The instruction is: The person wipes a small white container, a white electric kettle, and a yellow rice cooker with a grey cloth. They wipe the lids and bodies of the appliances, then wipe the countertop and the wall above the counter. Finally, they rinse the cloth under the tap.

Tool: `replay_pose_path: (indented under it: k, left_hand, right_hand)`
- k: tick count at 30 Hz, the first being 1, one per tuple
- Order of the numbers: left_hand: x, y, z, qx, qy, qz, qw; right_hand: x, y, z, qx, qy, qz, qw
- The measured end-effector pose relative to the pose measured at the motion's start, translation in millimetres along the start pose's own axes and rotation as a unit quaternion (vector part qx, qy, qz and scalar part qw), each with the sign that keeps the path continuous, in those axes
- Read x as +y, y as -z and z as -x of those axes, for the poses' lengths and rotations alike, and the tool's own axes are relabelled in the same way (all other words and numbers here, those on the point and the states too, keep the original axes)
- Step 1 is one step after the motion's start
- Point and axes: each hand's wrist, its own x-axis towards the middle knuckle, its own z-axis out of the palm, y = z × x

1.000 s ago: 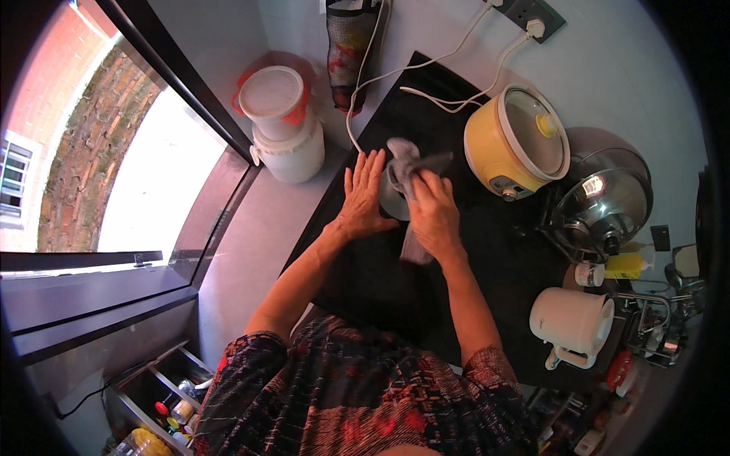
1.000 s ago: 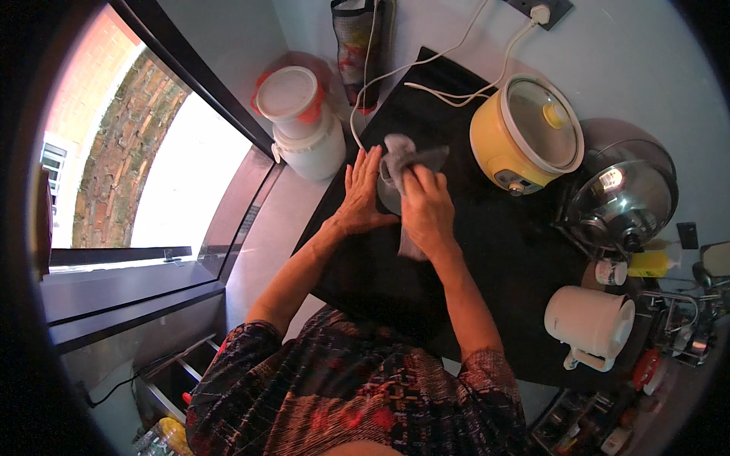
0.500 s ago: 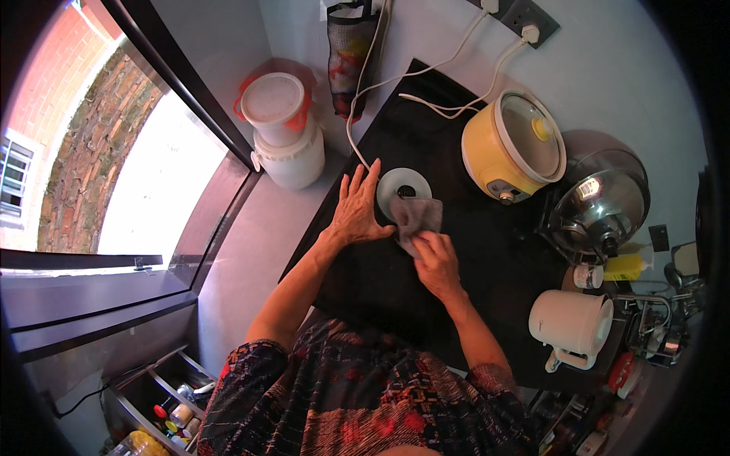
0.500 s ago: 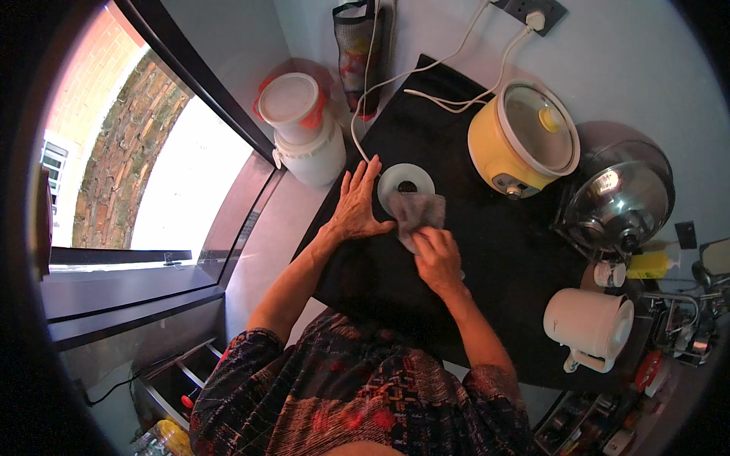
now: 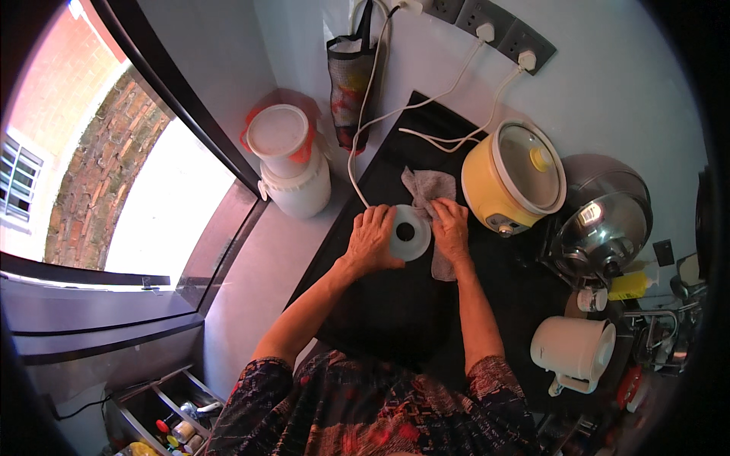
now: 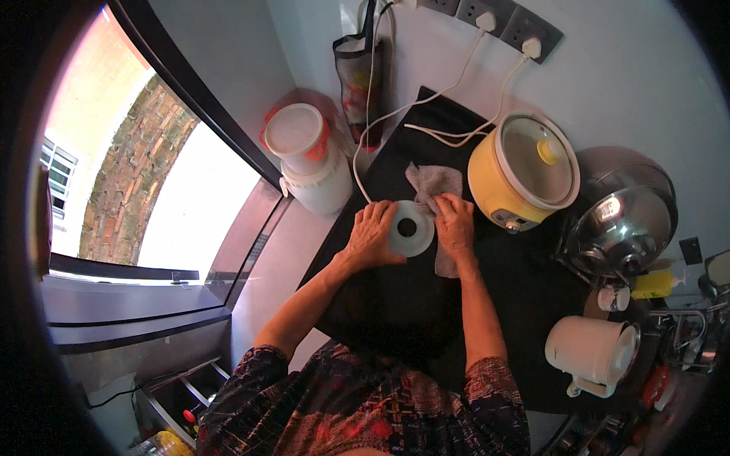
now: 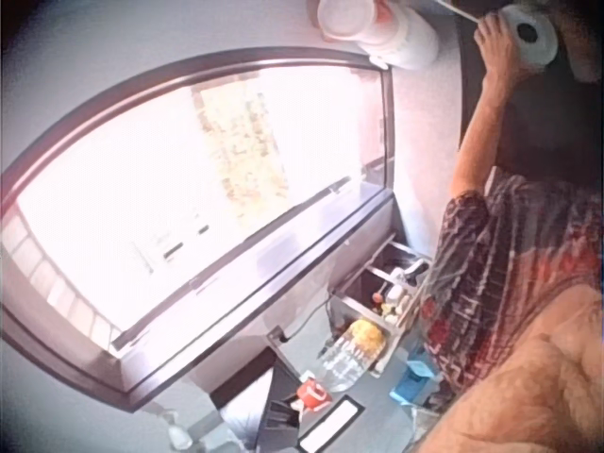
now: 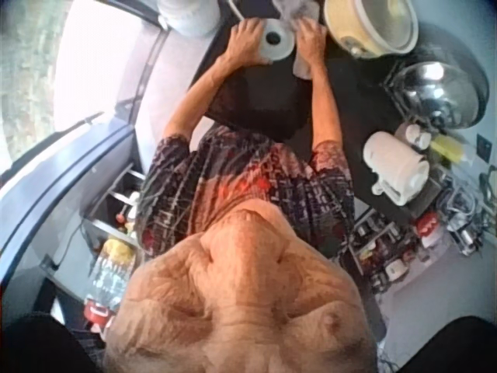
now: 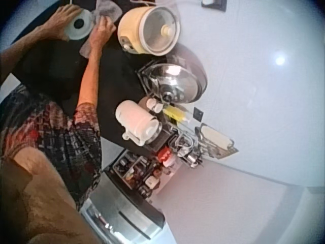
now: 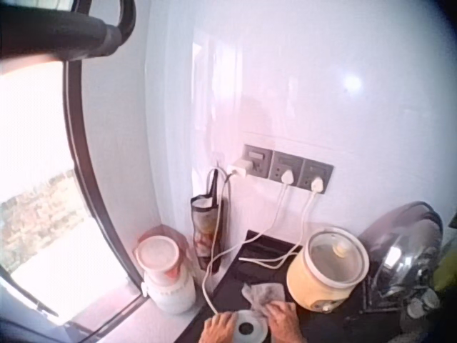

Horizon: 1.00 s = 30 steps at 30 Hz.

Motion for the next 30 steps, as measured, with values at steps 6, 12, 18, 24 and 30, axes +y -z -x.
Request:
replay_pose_path:
  k: [6,12,18,24,30]
  left_hand:
    - [-4,26,28,-0.04,-0.037,0.025,0.998]
    - [-19,22,36,0.19,0.144,0.034,0.971]
    - [-55,23,-10,0.054,0.379,0.007,0.924]
    - [-64,-2,0,0.167,0.326,-0.016,0.93]
    - [-51,31,38,0.121,0.307,-0.025,0.944]
  right_hand:
    - [-2,-12,-7,0.051,-0.087,-0.011,0.995]
    - [-26,-3,14,-0.053,0.006,-0.111,0.992]
    - [-44,-15,-11,-0.043,0.073,-0.182,0.98]
    - [-45,-49,-63,-0.022,0.136,-0.034,0.99]
    - [-11,-59,-95,0.158,-0.045,0.173,0.971]
